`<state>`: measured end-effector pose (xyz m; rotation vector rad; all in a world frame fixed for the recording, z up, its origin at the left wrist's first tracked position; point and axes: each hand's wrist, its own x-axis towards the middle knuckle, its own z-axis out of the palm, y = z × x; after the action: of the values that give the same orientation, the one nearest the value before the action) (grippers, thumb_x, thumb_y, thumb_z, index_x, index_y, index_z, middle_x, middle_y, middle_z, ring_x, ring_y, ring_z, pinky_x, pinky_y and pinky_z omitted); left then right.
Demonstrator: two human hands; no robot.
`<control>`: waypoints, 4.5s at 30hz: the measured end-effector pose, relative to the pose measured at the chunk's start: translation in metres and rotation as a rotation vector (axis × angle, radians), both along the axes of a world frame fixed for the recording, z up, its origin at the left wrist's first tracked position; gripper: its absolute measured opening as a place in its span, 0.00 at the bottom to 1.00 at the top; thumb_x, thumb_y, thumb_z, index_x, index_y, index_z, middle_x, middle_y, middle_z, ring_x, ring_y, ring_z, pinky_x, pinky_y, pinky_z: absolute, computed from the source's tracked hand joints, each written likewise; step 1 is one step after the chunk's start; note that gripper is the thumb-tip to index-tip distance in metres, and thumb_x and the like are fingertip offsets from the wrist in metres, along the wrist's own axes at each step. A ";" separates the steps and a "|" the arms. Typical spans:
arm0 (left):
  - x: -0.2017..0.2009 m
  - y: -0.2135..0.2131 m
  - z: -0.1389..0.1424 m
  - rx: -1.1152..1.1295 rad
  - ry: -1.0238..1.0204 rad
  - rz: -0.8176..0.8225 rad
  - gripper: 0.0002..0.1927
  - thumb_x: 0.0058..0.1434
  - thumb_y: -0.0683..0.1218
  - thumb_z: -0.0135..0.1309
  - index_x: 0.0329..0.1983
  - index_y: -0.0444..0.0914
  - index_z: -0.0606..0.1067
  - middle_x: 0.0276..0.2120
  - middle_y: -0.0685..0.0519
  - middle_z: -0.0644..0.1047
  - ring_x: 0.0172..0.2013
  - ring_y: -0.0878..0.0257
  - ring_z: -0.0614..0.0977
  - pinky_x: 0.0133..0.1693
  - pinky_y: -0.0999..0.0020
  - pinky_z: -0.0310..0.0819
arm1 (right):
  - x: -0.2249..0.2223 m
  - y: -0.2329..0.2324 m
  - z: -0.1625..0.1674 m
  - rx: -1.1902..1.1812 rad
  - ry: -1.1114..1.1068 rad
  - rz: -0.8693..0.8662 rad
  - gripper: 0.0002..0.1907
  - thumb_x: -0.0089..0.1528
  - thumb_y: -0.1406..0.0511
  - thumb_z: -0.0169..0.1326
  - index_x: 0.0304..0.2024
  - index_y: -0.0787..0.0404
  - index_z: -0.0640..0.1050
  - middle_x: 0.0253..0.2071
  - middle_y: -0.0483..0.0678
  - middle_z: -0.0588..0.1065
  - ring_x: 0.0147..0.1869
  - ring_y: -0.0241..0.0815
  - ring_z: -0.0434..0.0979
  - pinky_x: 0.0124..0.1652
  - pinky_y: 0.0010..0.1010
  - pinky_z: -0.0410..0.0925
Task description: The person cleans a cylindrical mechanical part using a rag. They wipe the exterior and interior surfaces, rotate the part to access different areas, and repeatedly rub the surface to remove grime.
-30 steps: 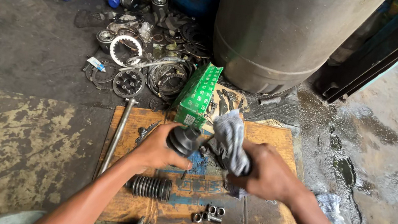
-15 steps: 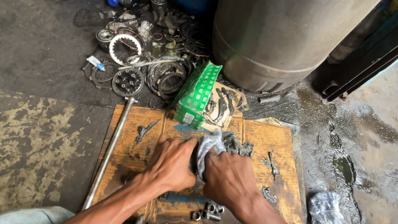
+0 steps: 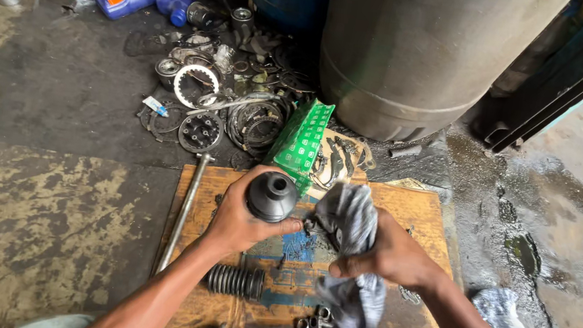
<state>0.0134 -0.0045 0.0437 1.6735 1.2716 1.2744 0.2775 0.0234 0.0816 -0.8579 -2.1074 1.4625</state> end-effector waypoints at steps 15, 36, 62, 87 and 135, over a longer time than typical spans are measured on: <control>0.037 -0.028 -0.018 -0.397 0.162 -0.459 0.27 0.38 0.49 0.69 0.43 0.39 0.78 0.35 0.50 0.82 0.35 0.57 0.83 0.42 0.63 0.79 | -0.018 -0.025 -0.026 0.363 -0.408 0.061 0.21 0.46 0.61 0.67 0.40 0.61 0.79 0.35 0.55 0.82 0.40 0.56 0.83 0.44 0.41 0.75; 0.033 -0.010 -0.035 -0.629 -0.451 -0.027 0.39 0.53 0.78 0.47 0.37 0.38 0.76 0.28 0.52 0.78 0.30 0.62 0.82 0.35 0.60 0.80 | -0.027 -0.017 -0.028 -0.030 -0.468 -0.040 0.36 0.50 0.55 0.72 0.55 0.65 0.74 0.45 0.60 0.80 0.47 0.55 0.82 0.52 0.48 0.72; 0.034 -0.006 -0.046 -0.322 0.115 0.226 0.57 0.59 0.84 0.39 0.60 0.27 0.62 0.49 0.34 0.73 0.47 0.48 0.77 0.45 0.35 0.72 | -0.015 -0.030 -0.041 0.309 -0.541 -0.167 0.15 0.55 0.60 0.58 0.21 0.66 0.76 0.17 0.54 0.76 0.16 0.45 0.68 0.20 0.36 0.66; 0.031 -0.007 0.005 -0.534 0.663 -0.147 0.44 0.41 0.40 0.60 0.61 0.17 0.58 0.18 0.48 0.74 0.17 0.56 0.78 0.36 0.57 0.81 | -0.043 -0.043 -0.006 0.335 -0.935 -0.193 0.10 0.51 0.61 0.60 0.26 0.63 0.79 0.20 0.55 0.77 0.20 0.48 0.76 0.27 0.39 0.70; 0.019 -0.009 0.015 -0.717 -0.791 -0.233 0.35 0.43 0.62 0.67 0.49 0.37 0.76 0.38 0.51 0.81 0.39 0.62 0.81 0.44 0.65 0.75 | -0.013 -0.013 -0.024 0.074 -0.292 -0.391 0.24 0.52 0.52 0.66 0.41 0.62 0.81 0.32 0.52 0.83 0.35 0.46 0.84 0.40 0.39 0.76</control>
<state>0.0326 -0.0139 0.0586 0.6663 0.8454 0.9984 0.2649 0.0108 0.0572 -1.4313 -2.0212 1.1034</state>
